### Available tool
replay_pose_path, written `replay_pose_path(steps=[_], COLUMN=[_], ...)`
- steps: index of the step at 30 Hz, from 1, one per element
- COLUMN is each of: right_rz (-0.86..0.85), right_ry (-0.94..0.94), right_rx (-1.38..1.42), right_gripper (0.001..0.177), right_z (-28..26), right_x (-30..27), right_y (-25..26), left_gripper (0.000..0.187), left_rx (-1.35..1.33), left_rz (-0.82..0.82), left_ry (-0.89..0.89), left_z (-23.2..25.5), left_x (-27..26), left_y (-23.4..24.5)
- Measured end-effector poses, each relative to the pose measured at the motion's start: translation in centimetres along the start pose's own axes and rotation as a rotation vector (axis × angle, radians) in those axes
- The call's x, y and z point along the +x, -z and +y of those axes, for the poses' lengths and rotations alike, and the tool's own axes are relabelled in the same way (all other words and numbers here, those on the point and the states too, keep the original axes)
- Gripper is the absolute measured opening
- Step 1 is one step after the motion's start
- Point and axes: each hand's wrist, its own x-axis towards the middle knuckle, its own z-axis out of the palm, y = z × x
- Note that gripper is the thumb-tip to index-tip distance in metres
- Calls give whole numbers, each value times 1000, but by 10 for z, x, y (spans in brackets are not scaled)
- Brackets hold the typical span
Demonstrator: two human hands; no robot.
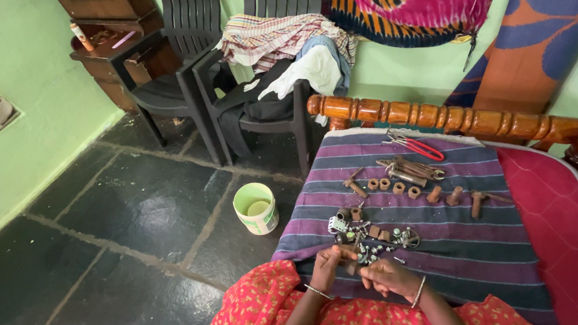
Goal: The person sits on the floor and assembles small mechanical components, including screws, nuts, and wooden pieces, on a striped cloth. They use their hands to pick up, align, and connect the parts, occasionally using a pair of pliers to adjust or tighten components.
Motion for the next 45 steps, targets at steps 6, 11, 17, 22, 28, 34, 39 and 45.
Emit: replay_pose_path(steps=[6,11,17,22,28,34,39,45], right_rz=[-45,-145,32,101,151,149,247,521], right_ry=[8,62,143,113,61,54,158,232], right_rx=[71,192,361,309,295,393,294,133], right_gripper=[46,49,53,55,48,38,36,28], right_z=[-17,-16,-9,-4,5,6,-2,-24], right_x=[-7,-12,-8,-8,-5,0,14,56], right_y=[-5,-4,4,19,29,15,31,64], left_gripper=[54,54,37,19,17,35,32,26], left_rx=[-31,-86,313,459,222,107,8,108], left_rz=[-59,-86,-17,125,287,396,439,356], left_ry=[41,74,-45,39,-11,-31,69,207], left_z=[-6,-21,-33,-32,-22,-13,-20,-49], left_x=[-2,-3,-3,-3,6,10,16,25], left_y=[-1,-4,-5,-2,2,8,9,5])
